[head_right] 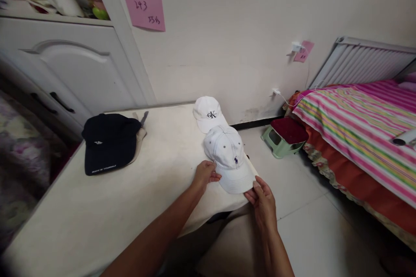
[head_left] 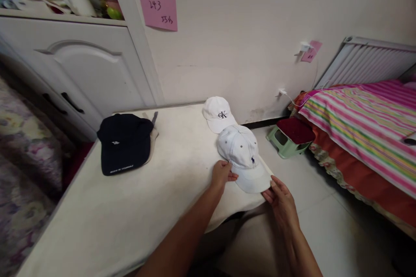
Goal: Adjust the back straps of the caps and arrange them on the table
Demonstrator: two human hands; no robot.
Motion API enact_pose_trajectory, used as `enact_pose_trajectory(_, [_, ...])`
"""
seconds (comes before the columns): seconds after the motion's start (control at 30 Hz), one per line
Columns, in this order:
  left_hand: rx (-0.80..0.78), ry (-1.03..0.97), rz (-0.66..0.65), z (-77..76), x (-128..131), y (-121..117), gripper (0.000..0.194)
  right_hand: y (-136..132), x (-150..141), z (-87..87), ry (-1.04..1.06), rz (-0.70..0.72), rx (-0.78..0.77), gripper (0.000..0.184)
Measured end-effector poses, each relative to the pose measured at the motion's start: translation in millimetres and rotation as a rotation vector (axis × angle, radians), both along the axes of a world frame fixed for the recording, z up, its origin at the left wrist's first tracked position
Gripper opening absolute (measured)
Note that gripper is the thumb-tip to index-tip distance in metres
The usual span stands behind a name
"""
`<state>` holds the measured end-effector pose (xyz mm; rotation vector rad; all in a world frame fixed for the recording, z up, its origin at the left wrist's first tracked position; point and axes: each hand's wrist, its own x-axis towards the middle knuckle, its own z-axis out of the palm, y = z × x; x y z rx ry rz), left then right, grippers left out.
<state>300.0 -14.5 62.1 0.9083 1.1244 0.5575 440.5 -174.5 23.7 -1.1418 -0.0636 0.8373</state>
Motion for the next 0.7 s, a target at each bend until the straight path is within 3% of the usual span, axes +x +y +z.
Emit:
enact_pose_trajectory(0.13, [0.055, -0.024, 0.025, 0.6, -0.4, -1.2, 0.011, -1.5, 4.5, 1.7, 0.007, 0.014, -0.022, 0.063])
enact_pose_trajectory(0.3, [0.101, -0.044, 0.059, -0.6, 0.9, -2.8, 0.022, 0.6, 0.1, 1.9, -0.005, -0.031, -0.031, 0.064])
enact_pose_trajectory(0.7, [0.102, -0.014, 0.019, 1.2, -4.9, -7.5, 0.026, 0.8, -4.0, -1.2, -0.023, -0.046, -0.026, 0.063])
